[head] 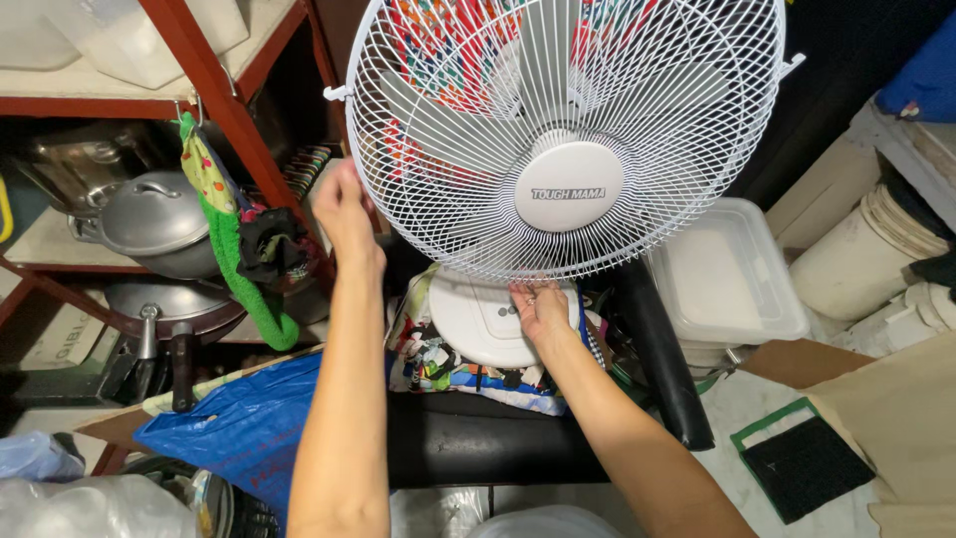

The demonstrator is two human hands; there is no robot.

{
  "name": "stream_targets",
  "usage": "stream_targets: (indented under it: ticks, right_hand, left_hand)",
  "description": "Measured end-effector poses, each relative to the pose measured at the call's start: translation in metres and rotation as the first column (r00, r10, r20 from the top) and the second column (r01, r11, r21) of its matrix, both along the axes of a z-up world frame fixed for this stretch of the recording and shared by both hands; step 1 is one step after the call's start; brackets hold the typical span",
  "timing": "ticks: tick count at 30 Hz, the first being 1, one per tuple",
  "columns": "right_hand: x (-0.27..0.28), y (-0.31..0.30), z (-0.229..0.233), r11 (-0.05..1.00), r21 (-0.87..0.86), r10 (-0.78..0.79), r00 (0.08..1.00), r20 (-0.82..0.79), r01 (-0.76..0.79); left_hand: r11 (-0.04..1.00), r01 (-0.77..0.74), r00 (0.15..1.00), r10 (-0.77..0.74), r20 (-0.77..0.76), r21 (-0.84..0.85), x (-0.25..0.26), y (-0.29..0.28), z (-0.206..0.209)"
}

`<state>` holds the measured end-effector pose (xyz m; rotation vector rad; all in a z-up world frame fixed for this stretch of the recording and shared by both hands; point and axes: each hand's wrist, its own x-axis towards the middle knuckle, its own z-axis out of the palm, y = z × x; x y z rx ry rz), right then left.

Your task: The person assembles a table fan by first wiping the base with a red cloth, then attaching the fan blades to the motor hub, securing them with a central cap, and finally attaching the front wire grille. The person handles the fan blades, cap, and grille by hand.

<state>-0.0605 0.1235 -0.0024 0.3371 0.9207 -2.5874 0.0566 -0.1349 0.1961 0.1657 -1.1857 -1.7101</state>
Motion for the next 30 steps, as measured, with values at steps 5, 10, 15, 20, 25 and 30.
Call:
stream_targets:
  ticks: [5, 10, 15, 20, 25, 30]
  right_hand:
    - [-0.003, 0.0, -0.001, 1.0, 0.005, 0.013, 1.0, -0.008, -0.013]
    - [-0.007, 0.0, -0.007, 1.0, -0.015, 0.018, 1.0, -0.003, -0.018]
    - [-0.013, -0.001, -0.011, 0.999, -0.016, 0.036, 0.999, -0.014, -0.036]
    - [-0.015, 0.001, -0.016, 0.999, -0.008, 0.032, 0.999, -0.002, -0.032]
    - [-0.018, 0.003, -0.021, 0.998, 0.029, 0.057, 0.998, -0.033, -0.056]
    - [-0.016, 0.004, -0.027, 0.991, 0.081, 0.109, 0.99, -0.087, -0.102]
  left_hand:
    - [0.989, 0.01, 0.999, -0.015, -0.035, -0.149, 0.001, 0.003, 0.072]
    - [0.995, -0.015, 0.989, 0.0, -0.151, -0.094, -0.006, 0.007, 0.086]
    - [0.998, -0.04, 0.987, 0.031, -0.157, -0.054, -0.013, 0.001, 0.085]
    - [0.996, -0.062, 0.989, 0.053, -0.136, -0.057, -0.019, -0.006, 0.079]
    - [0.986, -0.082, 0.987, 0.061, -0.149, -0.142, -0.018, -0.009, 0.075]
    - [0.813, -0.465, 0.863, 0.504, 0.025, -0.349, 0.012, 0.027, 0.095]
